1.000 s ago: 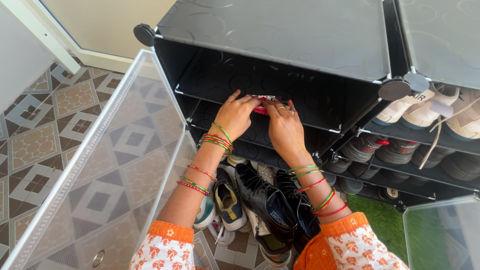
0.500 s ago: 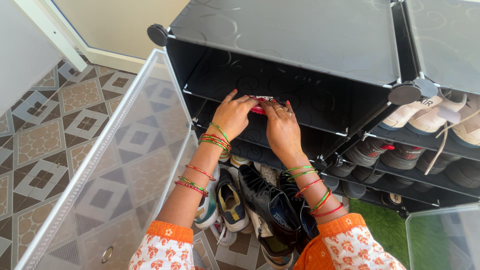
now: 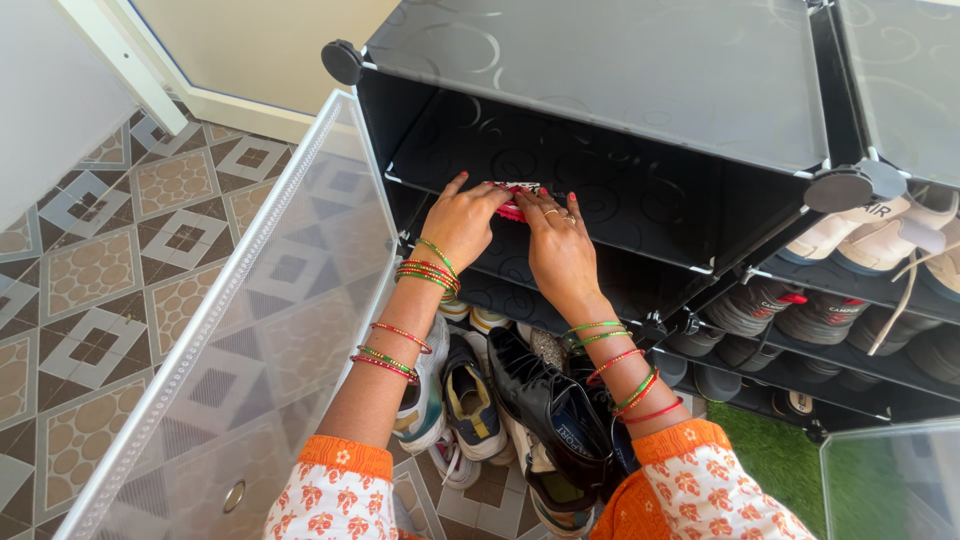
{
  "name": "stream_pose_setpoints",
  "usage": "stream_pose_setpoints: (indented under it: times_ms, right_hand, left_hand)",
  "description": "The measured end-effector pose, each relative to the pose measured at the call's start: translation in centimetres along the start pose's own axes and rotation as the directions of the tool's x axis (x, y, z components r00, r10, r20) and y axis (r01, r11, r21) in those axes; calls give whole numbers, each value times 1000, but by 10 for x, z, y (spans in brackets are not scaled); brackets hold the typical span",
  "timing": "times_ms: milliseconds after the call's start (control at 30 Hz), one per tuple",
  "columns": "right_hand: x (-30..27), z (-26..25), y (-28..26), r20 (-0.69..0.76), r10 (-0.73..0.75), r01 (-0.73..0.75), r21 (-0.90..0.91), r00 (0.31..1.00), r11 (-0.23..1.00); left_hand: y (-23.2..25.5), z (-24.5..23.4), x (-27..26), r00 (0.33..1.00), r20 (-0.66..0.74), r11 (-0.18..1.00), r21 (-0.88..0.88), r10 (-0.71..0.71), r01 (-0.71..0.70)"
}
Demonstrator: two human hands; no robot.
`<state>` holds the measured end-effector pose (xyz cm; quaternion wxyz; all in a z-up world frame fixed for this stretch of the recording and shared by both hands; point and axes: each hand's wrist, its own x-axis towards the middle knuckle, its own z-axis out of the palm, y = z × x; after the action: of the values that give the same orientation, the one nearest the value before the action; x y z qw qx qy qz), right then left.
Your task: The person sits on the floor and removes various shoes from a multi-tiered shoe rack, placing them on the floor. They handle sneakers, loafers, and heels one by one, then briefly handle a small patterned pouch on the rack.
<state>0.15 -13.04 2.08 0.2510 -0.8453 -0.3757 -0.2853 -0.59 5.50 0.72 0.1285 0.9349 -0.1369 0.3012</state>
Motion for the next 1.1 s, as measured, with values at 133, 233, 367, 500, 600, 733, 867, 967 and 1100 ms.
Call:
stream_pose_setpoints:
  times_ms: [133, 233, 367, 500, 600, 733, 867, 967, 1100]
  right_hand:
    - [1, 0, -4, 48, 48, -49, 17, 998, 999]
    - [2, 2, -6, 9, 10, -10, 13, 1000, 1000]
    - [2, 5, -8, 30, 30, -30, 21, 999, 999]
    - [3, 10, -11, -8, -6, 6, 28, 1000, 1000]
    - [8, 16, -15, -31, -43, 44, 29, 999, 999]
    - [11, 18, -17, 11, 2, -2, 31, 1000, 1000]
    - [16, 23, -23, -18, -42, 43, 28, 999, 999]
    - [23, 30, -27, 4, -6, 6, 47, 1000, 999]
    - [25, 38, -33, 36, 41, -43, 46, 998, 998]
  left_hand:
    - [-6, -5, 3, 992, 110, 998, -23, -56, 59]
    - [-7, -3, -2, 1000, 26, 1000, -7, -8, 8]
    - [-9, -6, -5, 1000, 4, 1000, -2, 1, -1]
    - [-12, -13, -8, 1000, 20, 1000, 31, -5, 4]
    - [-13, -16, -13, 1000, -29, 999, 49, -7, 9]
    - [-16, -19, -10, 1000, 9, 997, 78, -24, 23]
    - [-17, -24, -12, 999, -20, 992, 123, -31, 33]
    - [-19, -23, -13, 998, -52, 986, 160, -39, 47]
    - [-26, -25, -10, 995, 20, 982, 163, -96, 91]
